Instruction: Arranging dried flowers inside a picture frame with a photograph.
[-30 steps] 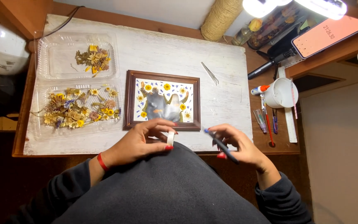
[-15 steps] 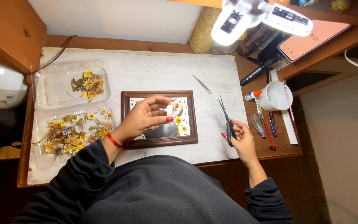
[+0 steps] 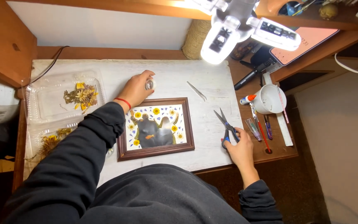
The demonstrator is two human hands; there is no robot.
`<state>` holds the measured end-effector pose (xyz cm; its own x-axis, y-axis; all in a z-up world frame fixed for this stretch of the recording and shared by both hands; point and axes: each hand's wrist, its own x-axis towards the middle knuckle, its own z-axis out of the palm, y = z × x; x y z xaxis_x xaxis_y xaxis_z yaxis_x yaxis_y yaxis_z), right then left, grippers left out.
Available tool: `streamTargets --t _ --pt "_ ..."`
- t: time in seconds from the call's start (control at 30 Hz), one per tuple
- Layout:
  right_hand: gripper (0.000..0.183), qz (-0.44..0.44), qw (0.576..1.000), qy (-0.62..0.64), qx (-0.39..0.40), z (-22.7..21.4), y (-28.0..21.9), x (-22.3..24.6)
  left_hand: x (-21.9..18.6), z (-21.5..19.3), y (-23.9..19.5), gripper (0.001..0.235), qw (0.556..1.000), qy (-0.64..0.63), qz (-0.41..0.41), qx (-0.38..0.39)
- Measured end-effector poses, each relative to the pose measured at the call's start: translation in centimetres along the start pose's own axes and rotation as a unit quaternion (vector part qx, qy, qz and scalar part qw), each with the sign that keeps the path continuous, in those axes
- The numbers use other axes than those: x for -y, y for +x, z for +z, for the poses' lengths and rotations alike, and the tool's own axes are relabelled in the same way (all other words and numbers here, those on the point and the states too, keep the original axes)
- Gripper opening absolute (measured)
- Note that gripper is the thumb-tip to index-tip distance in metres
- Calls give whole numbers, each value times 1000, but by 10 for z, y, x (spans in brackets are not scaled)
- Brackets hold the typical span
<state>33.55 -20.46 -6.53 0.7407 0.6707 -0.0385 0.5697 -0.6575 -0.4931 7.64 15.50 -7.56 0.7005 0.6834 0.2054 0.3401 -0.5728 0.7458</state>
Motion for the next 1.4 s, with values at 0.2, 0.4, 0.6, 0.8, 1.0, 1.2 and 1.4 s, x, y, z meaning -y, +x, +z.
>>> streamTargets --t 0.2,0.4,0.6,0.8,1.0,1.2,1.4 --pt "66 -21 1000 -6 11 1 1 -14 6 2 22 40 988 141 31 55" --pt "63 1 991 -103 90 -33 2 30 11 27 12 44 994 87 67 20" --pt "20 -93 989 116 20 -51 -25 118 -125 -38 -79 49 680 -621 -357 156" --pt "34 -353 881 304 81 -56 -72 176 -180 -67 -161 56 590 -700 -356 185" --pt "38 -389 868 279 132 -59 -94 181 -190 -69 -206 60 531 -762 -331 169" --pt "36 -446 847 243 153 -57 -101 179 -187 -57 -218 60 497 -771 -361 167" --pt "30 -449 852 232 133 -56 -104 178 -187 -53 -221 63 501 -760 -375 172"
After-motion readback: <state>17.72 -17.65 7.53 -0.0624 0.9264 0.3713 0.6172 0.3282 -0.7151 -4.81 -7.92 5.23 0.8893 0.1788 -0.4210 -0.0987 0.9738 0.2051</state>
